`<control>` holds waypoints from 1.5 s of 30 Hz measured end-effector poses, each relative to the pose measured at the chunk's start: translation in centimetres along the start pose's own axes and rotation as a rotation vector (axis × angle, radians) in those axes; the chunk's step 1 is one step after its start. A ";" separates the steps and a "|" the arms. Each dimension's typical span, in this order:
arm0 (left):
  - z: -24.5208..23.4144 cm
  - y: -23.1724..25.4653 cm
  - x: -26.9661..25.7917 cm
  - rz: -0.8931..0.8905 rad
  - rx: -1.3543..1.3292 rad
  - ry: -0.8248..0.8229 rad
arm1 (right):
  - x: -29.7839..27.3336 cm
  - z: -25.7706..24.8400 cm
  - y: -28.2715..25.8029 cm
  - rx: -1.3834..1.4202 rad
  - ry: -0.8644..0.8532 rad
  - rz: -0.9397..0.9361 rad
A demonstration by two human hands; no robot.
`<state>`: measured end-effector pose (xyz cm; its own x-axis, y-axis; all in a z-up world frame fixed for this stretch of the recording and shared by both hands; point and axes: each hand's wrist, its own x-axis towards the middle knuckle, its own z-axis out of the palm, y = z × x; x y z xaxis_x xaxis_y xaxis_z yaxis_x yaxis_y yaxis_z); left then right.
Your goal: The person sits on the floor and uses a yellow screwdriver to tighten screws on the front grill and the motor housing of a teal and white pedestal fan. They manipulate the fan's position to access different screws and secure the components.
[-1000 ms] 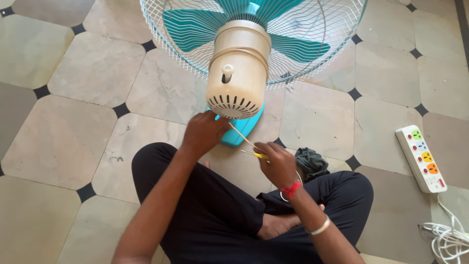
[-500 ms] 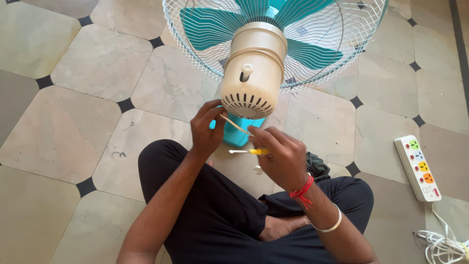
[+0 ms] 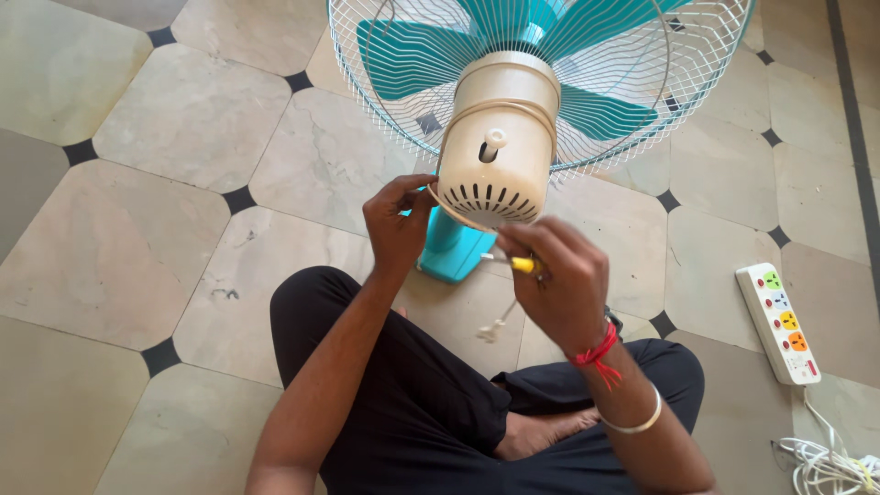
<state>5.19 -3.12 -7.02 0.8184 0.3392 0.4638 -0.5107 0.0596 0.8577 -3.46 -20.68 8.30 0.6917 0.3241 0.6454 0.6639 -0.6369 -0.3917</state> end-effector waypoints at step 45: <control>2.8 -4.0 1.6 -0.055 -0.072 -0.131 | 7.1 3.2 11.2 0.460 0.183 0.232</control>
<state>9.25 -5.40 -9.10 0.8708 0.2088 0.4451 -0.4775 0.1434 0.8668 9.83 -23.26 6.40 0.8016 0.0584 0.5950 0.5836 -0.2924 -0.7575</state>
